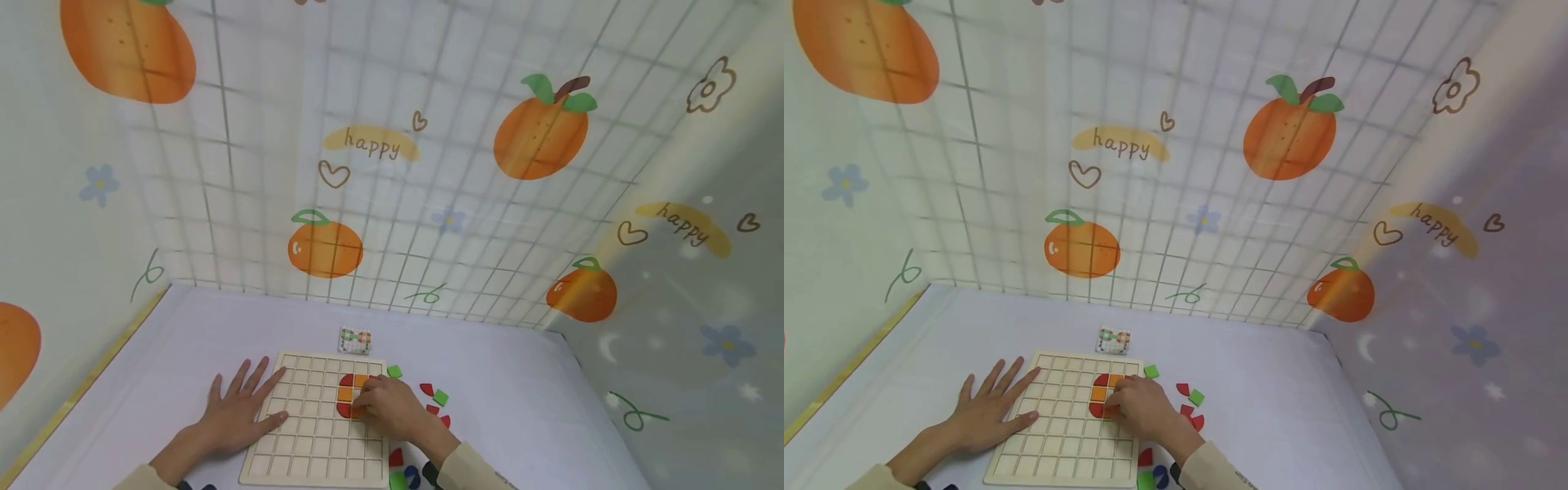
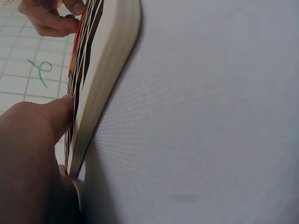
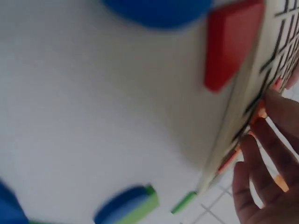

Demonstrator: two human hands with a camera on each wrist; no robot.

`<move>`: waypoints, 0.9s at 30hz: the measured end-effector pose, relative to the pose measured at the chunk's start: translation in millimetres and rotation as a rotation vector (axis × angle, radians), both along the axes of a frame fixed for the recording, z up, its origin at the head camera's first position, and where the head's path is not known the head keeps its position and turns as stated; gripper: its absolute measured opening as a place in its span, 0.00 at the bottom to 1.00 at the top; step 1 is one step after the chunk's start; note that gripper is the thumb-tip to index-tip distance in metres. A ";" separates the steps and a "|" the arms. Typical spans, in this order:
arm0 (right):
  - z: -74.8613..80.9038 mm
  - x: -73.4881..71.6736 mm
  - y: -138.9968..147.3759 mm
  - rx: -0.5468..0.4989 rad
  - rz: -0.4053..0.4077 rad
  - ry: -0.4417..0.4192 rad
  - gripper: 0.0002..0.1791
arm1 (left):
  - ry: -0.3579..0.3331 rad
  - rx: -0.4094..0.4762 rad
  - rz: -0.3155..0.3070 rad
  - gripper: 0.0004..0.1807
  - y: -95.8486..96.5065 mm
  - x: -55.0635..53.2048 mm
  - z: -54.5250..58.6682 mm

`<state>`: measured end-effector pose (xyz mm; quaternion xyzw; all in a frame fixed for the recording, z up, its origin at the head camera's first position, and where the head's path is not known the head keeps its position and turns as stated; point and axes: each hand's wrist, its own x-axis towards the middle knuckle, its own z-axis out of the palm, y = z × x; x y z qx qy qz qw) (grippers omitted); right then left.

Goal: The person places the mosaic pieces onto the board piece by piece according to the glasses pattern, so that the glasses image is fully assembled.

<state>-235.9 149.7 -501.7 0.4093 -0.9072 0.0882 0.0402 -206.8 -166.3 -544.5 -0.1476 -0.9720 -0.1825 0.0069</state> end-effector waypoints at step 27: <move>-10.2 -9.8 93.8 -0.078 -0.463 -0.043 0.08 | 0.034 0.010 -0.006 0.45 0.6 0.5 -0.8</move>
